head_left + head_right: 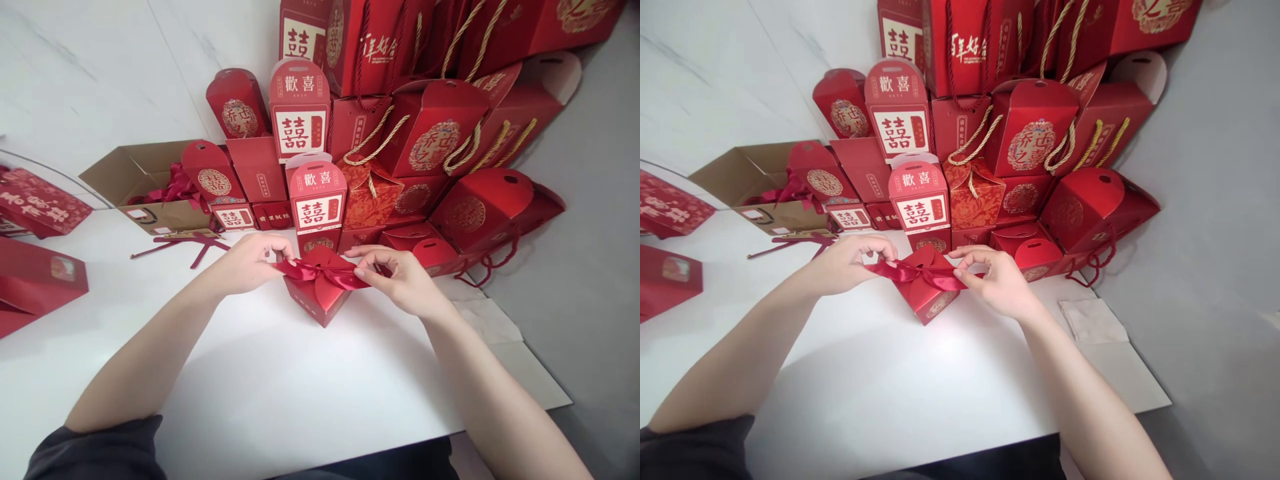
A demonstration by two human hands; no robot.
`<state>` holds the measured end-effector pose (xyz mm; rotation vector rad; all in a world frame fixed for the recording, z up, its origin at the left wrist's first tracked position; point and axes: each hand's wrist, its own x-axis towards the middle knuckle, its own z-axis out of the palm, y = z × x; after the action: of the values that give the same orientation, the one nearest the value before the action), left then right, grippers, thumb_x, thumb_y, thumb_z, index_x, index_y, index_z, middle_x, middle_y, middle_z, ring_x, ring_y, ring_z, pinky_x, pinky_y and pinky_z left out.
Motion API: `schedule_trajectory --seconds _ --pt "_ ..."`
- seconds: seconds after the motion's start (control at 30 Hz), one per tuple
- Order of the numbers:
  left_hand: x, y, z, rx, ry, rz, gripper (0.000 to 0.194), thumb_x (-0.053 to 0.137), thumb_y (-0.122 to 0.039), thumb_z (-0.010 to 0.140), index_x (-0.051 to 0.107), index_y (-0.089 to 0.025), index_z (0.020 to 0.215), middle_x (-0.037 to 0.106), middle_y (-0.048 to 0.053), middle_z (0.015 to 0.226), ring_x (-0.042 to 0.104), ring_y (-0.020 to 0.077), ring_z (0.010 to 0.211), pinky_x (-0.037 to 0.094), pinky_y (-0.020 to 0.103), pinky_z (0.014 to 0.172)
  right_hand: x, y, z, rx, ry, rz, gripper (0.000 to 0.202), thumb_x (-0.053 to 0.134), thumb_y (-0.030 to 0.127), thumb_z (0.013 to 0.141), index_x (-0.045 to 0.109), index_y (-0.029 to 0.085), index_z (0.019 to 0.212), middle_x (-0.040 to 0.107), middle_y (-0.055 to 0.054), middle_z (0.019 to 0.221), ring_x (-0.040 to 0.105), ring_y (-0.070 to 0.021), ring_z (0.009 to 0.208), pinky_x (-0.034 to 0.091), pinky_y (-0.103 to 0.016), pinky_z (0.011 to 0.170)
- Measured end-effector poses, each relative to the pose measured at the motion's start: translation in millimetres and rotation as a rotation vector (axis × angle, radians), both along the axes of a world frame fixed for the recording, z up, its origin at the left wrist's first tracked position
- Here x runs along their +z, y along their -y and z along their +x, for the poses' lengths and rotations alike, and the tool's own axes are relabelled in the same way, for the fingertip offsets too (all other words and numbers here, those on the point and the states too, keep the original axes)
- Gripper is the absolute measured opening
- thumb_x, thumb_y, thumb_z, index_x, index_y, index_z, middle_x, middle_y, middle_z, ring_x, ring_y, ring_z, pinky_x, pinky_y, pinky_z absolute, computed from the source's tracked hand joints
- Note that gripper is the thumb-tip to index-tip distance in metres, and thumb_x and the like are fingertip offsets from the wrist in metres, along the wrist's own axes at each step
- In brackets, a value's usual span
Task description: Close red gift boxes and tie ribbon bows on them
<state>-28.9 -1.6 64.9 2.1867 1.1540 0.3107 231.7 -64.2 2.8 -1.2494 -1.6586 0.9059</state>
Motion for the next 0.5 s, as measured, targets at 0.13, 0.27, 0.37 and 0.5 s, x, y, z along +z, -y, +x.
schedule_trajectory --seconds 0.13,0.27,0.37,0.5 --pt "-4.6 -5 0 -0.045 -0.039 0.043 0.008 0.058 -0.02 0.071 0.061 -0.018 0.078 0.062 0.001 0.084 0.052 0.0144 0.073 0.034 0.022 0.056 -3.5 -2 4 0.045 -0.002 -0.053 0.017 0.064 0.033 0.084 0.064 0.018 0.075 0.069 -0.009 0.115 0.064 -0.0261 0.109 0.046 -0.045 0.097" --pt "-3.0 -3 2 -0.078 0.062 0.027 0.022 0.047 -0.015 0.079 0.058 -0.02 0.098 0.062 0.002 0.096 0.054 0.0141 0.082 0.042 0.024 0.069 -8.3 -4 2 0.08 -0.113 -0.084 0.026 0.059 0.044 0.089 0.063 0.018 0.093 0.069 -0.009 0.111 0.066 -0.0224 0.1 0.052 -0.038 0.088" --pt "-2.5 -1 4 -0.062 0.162 0.075 0.02 0.044 -0.018 0.086 0.057 -0.02 0.102 0.061 0.003 0.101 0.054 0.0145 0.088 0.044 0.027 0.079 -9.5 -4 -3 0.034 -0.126 -0.01 0.029 0.055 0.045 0.092 0.06 0.022 0.109 0.067 -0.007 0.112 0.064 -0.02 0.1 0.052 -0.036 0.088" --pt "-2.5 0 4 -0.16 0.098 0.241 0.013 0.057 -0.02 0.083 0.058 -0.019 0.096 0.06 0.003 0.097 0.053 0.0152 0.087 0.043 0.028 0.08 -11.4 -3 -9 0.021 -0.02 0.137 0.017 0.059 0.034 0.09 0.061 0.023 0.103 0.064 -0.006 0.116 0.06 -0.0212 0.111 0.046 -0.039 0.097"
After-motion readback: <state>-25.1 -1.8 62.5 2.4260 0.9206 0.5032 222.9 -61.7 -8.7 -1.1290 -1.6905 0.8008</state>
